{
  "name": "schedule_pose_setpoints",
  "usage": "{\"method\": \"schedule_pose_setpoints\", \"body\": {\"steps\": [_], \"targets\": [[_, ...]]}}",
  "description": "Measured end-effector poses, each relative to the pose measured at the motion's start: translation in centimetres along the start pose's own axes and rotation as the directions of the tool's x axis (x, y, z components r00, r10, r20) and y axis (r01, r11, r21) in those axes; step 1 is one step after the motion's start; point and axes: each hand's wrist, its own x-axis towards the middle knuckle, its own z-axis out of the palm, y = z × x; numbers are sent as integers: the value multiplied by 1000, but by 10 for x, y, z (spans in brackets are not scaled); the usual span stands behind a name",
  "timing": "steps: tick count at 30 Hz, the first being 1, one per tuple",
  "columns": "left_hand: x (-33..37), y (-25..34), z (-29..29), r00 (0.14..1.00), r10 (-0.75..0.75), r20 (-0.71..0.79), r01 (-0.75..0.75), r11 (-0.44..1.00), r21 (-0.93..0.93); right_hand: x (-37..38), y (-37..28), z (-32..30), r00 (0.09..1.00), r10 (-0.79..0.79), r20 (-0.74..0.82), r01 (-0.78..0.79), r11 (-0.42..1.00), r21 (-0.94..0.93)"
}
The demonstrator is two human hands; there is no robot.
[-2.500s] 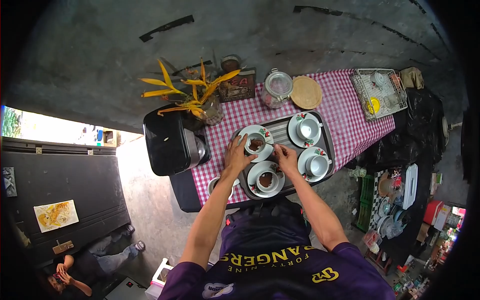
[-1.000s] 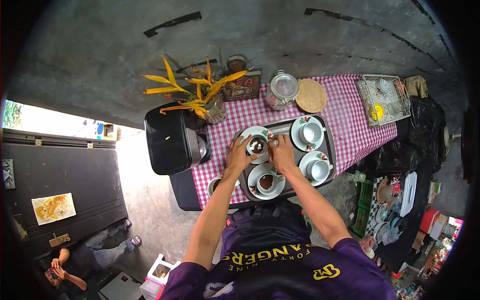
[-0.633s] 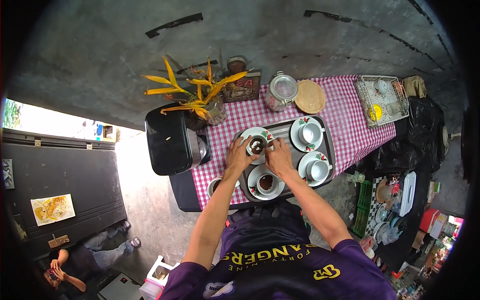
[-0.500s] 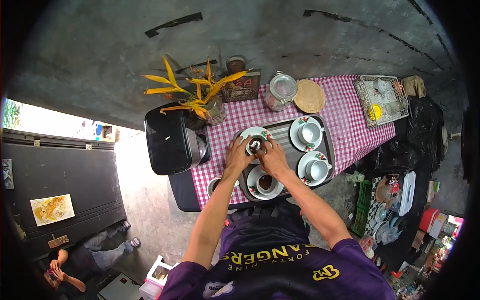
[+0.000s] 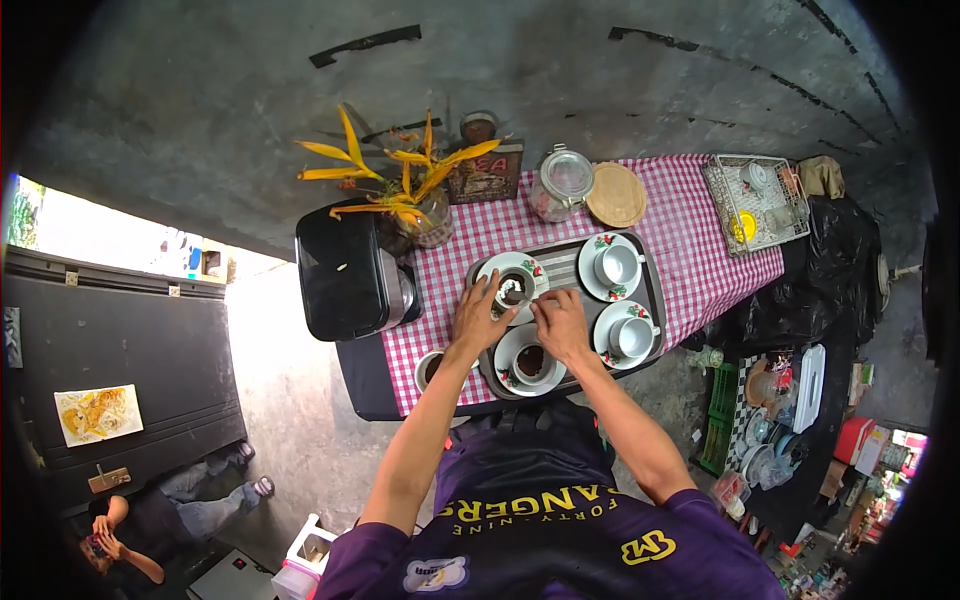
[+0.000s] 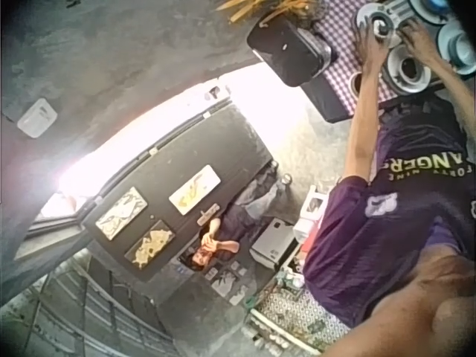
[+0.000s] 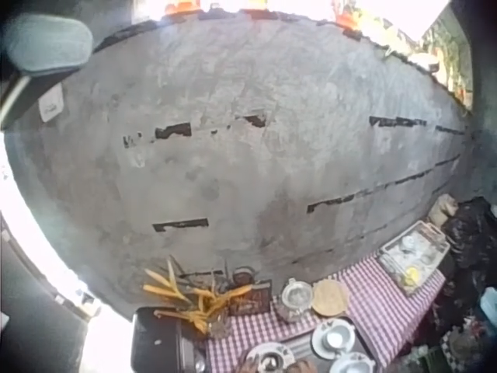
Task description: Stirring and preparing multiple cups of coffee or tea on a tray.
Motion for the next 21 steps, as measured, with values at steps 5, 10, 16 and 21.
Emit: {"method": "schedule_pose_setpoints", "body": {"steps": [5,10,16,21], "targets": [[-52,-30,-24,979,149,-139,-173,967,-185,-23,-20,-8,943,332,-38,-299,888,350],[-108,-66,-49,994,78,-81,-81,996,-36,-52,-50,8,965,257,46,-245,828,505],[-137,-90,-54,994,61,-86,-66,996,-56,-74,-85,38,982,84,167,-149,893,424],[-146,-101,-50,993,107,-57,-109,994,-16,-87,-94,58,976,26,218,-109,919,380]]}}
